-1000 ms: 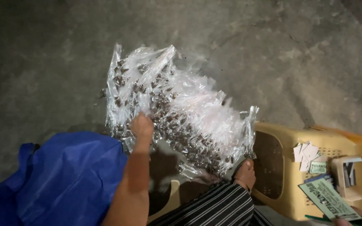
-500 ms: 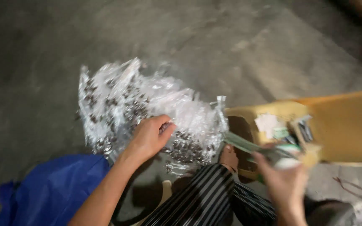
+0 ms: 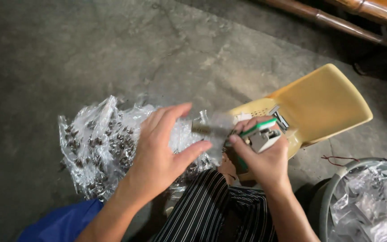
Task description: The person staples labels onto small plastic bags containing dark items by hand, using a stapler.
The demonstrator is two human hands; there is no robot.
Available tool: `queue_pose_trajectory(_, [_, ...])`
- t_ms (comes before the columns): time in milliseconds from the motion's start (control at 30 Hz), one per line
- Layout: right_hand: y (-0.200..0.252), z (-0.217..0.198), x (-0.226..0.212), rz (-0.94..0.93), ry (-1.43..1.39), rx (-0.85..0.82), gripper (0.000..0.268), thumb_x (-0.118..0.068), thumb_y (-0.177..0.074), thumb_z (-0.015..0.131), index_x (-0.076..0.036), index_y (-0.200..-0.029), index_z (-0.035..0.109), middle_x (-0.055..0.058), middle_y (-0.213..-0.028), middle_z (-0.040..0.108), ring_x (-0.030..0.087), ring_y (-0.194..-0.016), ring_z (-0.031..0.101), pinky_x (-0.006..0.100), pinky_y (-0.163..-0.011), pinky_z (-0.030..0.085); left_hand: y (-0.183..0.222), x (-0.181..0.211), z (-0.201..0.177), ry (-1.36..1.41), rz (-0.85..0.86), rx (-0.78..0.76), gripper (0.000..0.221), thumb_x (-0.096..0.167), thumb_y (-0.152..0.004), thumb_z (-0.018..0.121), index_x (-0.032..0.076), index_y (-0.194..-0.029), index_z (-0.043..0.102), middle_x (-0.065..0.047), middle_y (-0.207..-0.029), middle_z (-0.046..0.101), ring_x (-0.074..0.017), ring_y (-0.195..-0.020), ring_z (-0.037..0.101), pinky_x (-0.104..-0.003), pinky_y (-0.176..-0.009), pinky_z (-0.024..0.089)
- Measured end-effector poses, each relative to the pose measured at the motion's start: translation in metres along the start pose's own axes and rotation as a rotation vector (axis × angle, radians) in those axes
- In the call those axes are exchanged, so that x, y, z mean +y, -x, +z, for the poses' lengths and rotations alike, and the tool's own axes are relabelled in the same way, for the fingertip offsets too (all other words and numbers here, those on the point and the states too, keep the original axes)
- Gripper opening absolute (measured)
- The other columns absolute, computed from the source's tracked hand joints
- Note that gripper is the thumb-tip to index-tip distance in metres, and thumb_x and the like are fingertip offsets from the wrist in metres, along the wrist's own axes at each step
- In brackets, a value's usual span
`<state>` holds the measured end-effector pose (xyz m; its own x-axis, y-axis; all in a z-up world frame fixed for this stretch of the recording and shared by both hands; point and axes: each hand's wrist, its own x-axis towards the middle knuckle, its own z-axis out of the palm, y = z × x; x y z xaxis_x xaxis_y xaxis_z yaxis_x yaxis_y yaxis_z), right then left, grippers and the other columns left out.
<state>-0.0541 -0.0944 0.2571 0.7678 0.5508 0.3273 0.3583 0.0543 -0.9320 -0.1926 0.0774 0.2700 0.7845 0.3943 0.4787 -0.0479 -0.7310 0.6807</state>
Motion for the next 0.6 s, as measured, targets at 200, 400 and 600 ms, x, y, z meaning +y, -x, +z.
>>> queue_pose_trajectory(200, [0.018, -0.018, -0.011, 0.108, -0.118, -0.043, 0.027, 0.002, -0.083, 0.076, -0.007, -0.099, 0.056, 0.011, -0.098, 0.071, 0.021, -0.093, 0.070, 0.033, -0.087, 0.059, -0.018, 0.023, 0.018, 0.556, 0.282, -0.092, 0.018, -0.011, -0.089, 0.075, 0.001, -0.101, 0.069, -0.012, -0.093, 0.073, -0.0197, -0.084, 0.070, -0.026, -0.074, 0.059])
queue_pose_trajectory(400, [0.022, -0.023, -0.001, 0.107, -0.258, 0.062, 0.032, -0.002, -0.078, 0.079, -0.008, -0.098, 0.054, 0.015, -0.092, 0.064, 0.023, -0.089, 0.065, 0.036, -0.082, 0.057, 0.002, 0.015, 0.028, 0.529, 0.280, -0.156, 0.045, 0.019, -0.088, 0.082, 0.007, -0.128, 0.065, -0.017, -0.121, 0.063, -0.0266, -0.115, 0.068, -0.035, -0.099, 0.059])
queue_pose_trajectory(600, [0.000, -0.047, 0.027, 0.426, -0.735, 0.254, 0.031, -0.009, -0.092, 0.064, -0.008, -0.120, 0.050, 0.018, -0.102, 0.064, 0.028, -0.099, 0.066, 0.040, -0.086, 0.052, 0.010, 0.001, 0.066, 0.529, 0.016, 0.042, 0.029, -0.002, -0.089, 0.074, 0.005, -0.115, 0.064, -0.013, -0.100, 0.072, -0.0334, -0.096, 0.076, -0.042, -0.085, 0.062])
